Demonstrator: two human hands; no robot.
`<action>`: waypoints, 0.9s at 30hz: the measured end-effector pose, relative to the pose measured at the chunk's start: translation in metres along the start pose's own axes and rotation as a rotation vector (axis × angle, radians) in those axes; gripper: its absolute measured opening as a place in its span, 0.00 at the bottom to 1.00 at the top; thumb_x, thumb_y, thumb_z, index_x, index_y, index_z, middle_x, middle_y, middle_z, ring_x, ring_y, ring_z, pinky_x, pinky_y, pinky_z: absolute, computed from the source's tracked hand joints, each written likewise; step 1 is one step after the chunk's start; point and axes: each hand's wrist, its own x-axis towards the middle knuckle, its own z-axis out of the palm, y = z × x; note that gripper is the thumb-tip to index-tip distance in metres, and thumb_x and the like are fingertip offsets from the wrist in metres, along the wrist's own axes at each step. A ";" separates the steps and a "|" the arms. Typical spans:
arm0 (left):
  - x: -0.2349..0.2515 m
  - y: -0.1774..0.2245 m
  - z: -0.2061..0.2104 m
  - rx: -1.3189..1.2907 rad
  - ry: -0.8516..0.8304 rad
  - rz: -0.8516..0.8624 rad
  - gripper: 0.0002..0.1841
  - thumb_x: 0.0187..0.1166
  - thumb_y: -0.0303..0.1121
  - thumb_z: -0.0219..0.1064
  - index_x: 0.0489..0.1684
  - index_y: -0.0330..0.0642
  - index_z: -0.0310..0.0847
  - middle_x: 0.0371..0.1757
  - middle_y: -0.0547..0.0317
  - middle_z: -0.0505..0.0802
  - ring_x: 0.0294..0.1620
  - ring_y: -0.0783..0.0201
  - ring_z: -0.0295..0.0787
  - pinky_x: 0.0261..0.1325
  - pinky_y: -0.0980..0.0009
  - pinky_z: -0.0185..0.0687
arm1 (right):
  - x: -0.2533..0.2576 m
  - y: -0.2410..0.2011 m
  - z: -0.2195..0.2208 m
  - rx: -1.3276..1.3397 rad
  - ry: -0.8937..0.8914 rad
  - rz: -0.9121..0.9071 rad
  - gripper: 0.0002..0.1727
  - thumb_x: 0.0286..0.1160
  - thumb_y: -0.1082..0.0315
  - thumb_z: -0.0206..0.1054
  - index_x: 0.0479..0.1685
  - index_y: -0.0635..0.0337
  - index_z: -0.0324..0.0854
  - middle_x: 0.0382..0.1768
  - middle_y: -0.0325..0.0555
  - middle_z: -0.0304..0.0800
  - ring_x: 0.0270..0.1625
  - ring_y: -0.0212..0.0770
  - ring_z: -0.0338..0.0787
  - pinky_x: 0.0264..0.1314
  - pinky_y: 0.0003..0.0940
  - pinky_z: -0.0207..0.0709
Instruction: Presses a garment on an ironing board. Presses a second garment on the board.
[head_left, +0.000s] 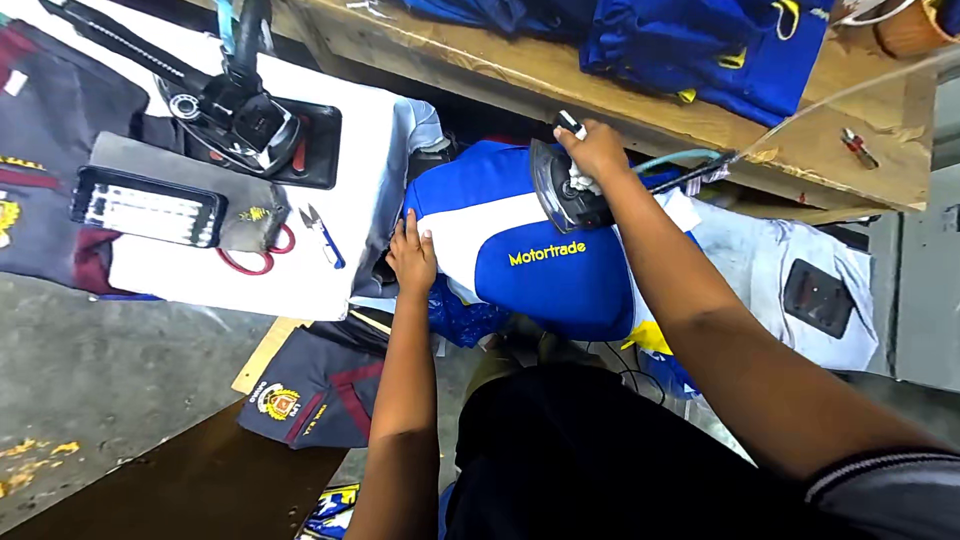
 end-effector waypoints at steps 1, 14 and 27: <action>0.000 0.001 -0.003 0.005 -0.017 -0.011 0.33 0.93 0.53 0.36 0.97 0.54 0.51 0.93 0.38 0.62 0.91 0.32 0.56 0.78 0.24 0.50 | -0.002 -0.002 0.001 -0.005 -0.018 -0.025 0.37 0.85 0.36 0.58 0.71 0.62 0.81 0.62 0.66 0.88 0.68 0.64 0.86 0.70 0.69 0.74; 0.003 0.005 -0.010 -0.013 -0.080 -0.063 0.32 0.93 0.51 0.40 0.97 0.55 0.50 0.92 0.36 0.63 0.91 0.31 0.55 0.78 0.23 0.50 | -0.131 0.084 0.016 -0.177 -0.201 -0.201 0.31 0.85 0.42 0.63 0.73 0.58 0.82 0.44 0.68 0.93 0.49 0.72 0.92 0.51 0.73 0.79; 0.008 0.010 -0.013 -0.083 -0.063 -0.134 0.30 0.94 0.50 0.43 0.95 0.57 0.55 0.93 0.43 0.63 0.92 0.36 0.54 0.80 0.22 0.46 | -0.092 -0.054 0.053 -0.173 -0.278 -0.361 0.33 0.86 0.38 0.57 0.73 0.55 0.80 0.55 0.62 0.92 0.61 0.65 0.91 0.59 0.67 0.80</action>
